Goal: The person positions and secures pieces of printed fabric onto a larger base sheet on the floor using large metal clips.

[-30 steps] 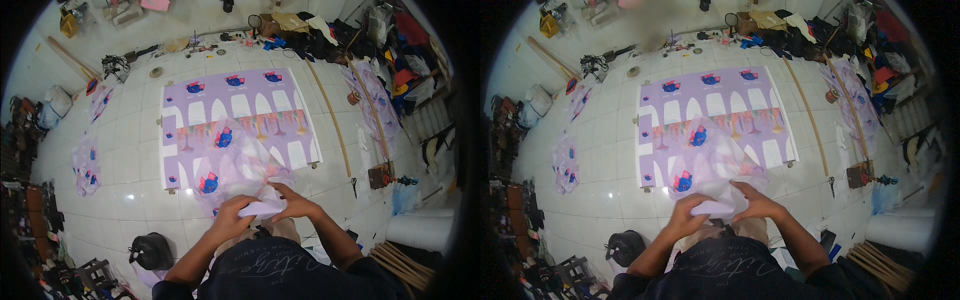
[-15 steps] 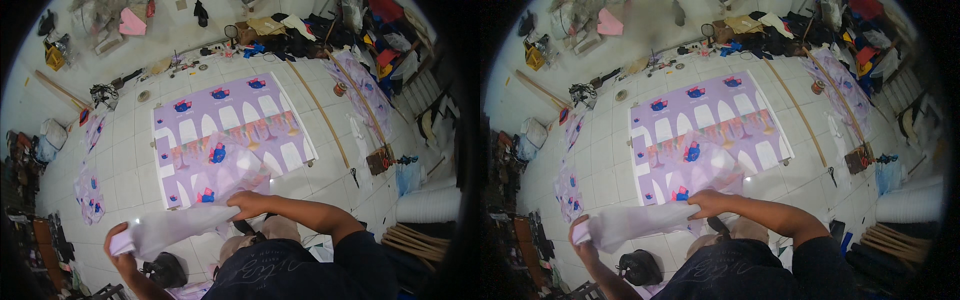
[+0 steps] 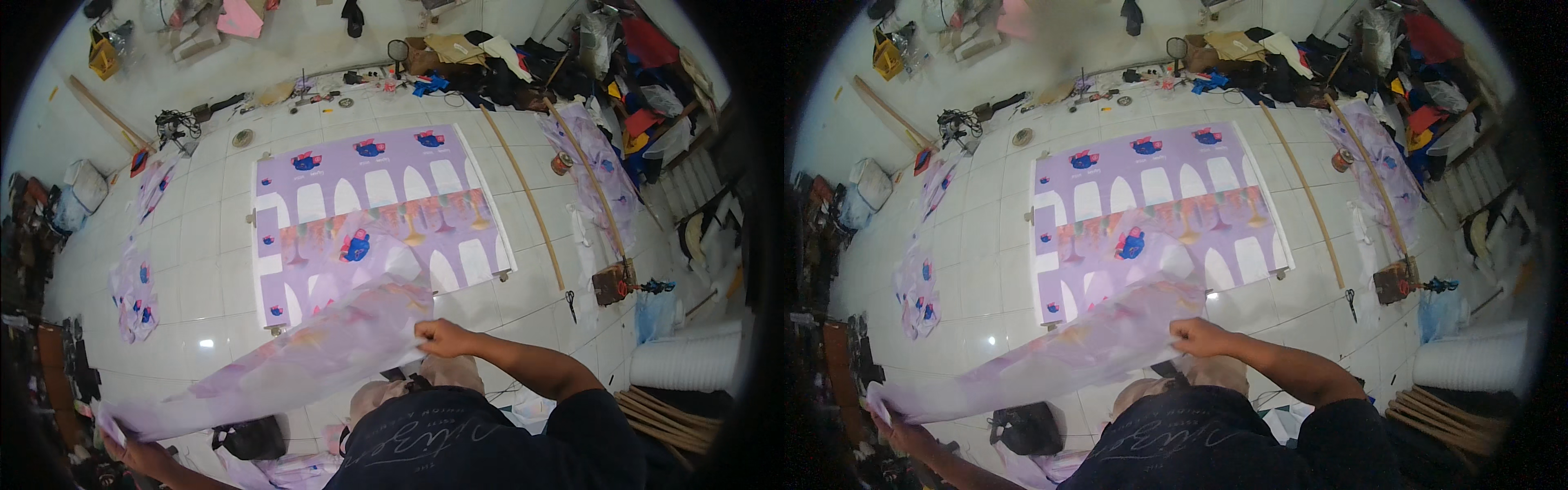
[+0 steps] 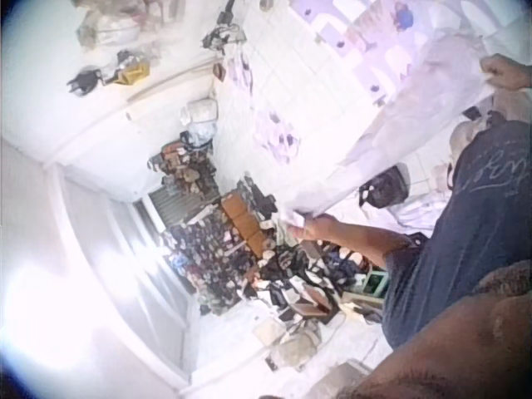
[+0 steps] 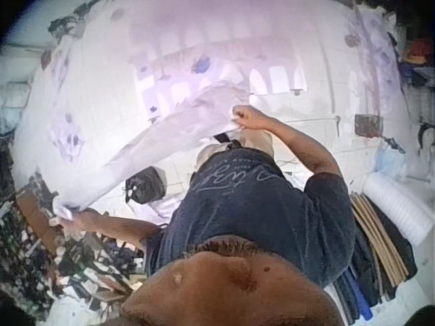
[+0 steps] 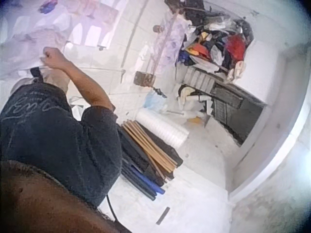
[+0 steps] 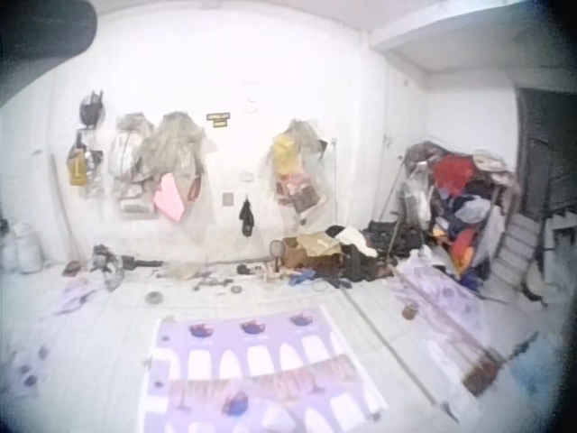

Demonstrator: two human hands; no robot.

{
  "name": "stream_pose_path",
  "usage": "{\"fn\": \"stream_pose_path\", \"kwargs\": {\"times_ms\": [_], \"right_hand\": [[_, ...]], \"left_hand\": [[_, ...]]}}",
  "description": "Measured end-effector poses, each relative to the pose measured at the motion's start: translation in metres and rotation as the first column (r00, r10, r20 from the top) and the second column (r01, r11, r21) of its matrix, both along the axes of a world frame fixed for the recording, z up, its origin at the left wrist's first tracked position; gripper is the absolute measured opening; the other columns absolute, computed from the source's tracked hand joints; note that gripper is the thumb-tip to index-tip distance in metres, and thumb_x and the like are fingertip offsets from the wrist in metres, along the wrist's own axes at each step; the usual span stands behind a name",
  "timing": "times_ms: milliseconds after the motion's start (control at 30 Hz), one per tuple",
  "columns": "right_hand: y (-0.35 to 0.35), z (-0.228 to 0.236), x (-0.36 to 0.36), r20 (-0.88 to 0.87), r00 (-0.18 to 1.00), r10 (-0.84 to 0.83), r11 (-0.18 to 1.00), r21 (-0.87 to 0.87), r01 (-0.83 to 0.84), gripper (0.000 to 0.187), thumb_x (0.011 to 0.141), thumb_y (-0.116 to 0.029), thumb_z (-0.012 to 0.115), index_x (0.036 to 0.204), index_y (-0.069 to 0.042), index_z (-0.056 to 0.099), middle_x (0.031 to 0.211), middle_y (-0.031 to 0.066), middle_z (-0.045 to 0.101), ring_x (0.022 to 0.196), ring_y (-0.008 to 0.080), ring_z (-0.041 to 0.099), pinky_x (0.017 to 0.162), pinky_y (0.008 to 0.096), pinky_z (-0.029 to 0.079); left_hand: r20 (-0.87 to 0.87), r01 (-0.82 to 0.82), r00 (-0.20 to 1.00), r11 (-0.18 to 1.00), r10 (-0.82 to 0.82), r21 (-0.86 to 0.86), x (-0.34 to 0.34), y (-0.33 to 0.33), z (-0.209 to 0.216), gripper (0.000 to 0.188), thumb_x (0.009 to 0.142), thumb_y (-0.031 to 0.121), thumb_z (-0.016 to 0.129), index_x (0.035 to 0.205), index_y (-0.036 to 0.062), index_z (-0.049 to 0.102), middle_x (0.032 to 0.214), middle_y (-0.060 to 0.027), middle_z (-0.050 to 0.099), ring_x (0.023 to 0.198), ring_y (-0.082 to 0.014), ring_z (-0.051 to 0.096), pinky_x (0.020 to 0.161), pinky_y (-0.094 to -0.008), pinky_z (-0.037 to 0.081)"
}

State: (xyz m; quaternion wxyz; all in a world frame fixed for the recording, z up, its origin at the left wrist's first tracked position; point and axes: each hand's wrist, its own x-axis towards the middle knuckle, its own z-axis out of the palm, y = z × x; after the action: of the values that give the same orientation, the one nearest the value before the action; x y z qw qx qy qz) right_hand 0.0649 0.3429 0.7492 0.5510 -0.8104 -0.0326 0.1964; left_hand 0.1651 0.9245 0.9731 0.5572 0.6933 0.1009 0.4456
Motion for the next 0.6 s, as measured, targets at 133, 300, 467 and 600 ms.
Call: {"fn": "stream_pose_path", "kwargs": {"times_ms": [133,300,467,600], "right_hand": [[0.027,0.060,0.006,0.095,0.971,-0.218,0.974,-0.039,0.223,0.025,0.092,-0.029,0.068,0.097,-0.006,0.057,0.080,0.0138,0.065,0.076,0.0334,0.066,0.069,0.0399,0.049],[0.068,0.059,-0.006,0.140,0.989,0.046,0.992,-0.124,-0.029,0.028,0.094,-0.033,0.064,0.108,-0.008,0.065,0.098,0.0179,0.069,0.090,0.0387,0.066,0.078,0.0450,0.051],[0.065,0.078,0.008,0.251,0.962,0.103,0.979,-0.199,-0.053,0.026,0.090,-0.032,0.070,0.101,-0.008,0.066,0.093,0.0140,0.069,0.088,0.0350,0.067,0.076,0.0427,0.051],[0.034,0.100,0.019,0.340,0.921,0.191,0.871,-0.491,0.000,0.025,0.081,-0.029,0.077,0.093,-0.010,0.066,0.085,0.0090,0.066,0.082,0.0309,0.067,0.068,0.0419,0.052]], "left_hand": [[-0.531,-0.093,0.705,0.803,0.470,0.589,-0.021,0.087,-0.103,0.047,0.098,0.025,0.056,0.135,-0.0039,0.052,0.132,-0.0215,0.058,0.119,-0.0342,0.058,0.099,-0.0417,0.048],[-0.681,0.400,0.729,0.761,0.072,0.510,-0.086,-0.015,-0.229,0.084,0.077,0.031,0.079,0.144,-0.0033,0.040,0.143,-0.0248,0.046,0.133,-0.0423,0.044,0.111,-0.0494,0.036],[-0.934,0.968,0.019,0.242,-0.356,-0.073,-0.094,-0.217,-0.211,0.074,0.077,0.039,0.080,0.137,0.0051,0.052,0.128,-0.0185,0.063,0.117,-0.0381,0.060,0.110,-0.0517,0.036],[-0.878,0.969,0.138,0.245,-0.459,0.024,-0.089,-0.213,-0.202,0.024,0.082,0.013,0.067,0.105,0.0088,0.072,0.098,-0.0160,0.069,0.095,-0.0364,0.067,0.078,-0.0406,0.054]]}}
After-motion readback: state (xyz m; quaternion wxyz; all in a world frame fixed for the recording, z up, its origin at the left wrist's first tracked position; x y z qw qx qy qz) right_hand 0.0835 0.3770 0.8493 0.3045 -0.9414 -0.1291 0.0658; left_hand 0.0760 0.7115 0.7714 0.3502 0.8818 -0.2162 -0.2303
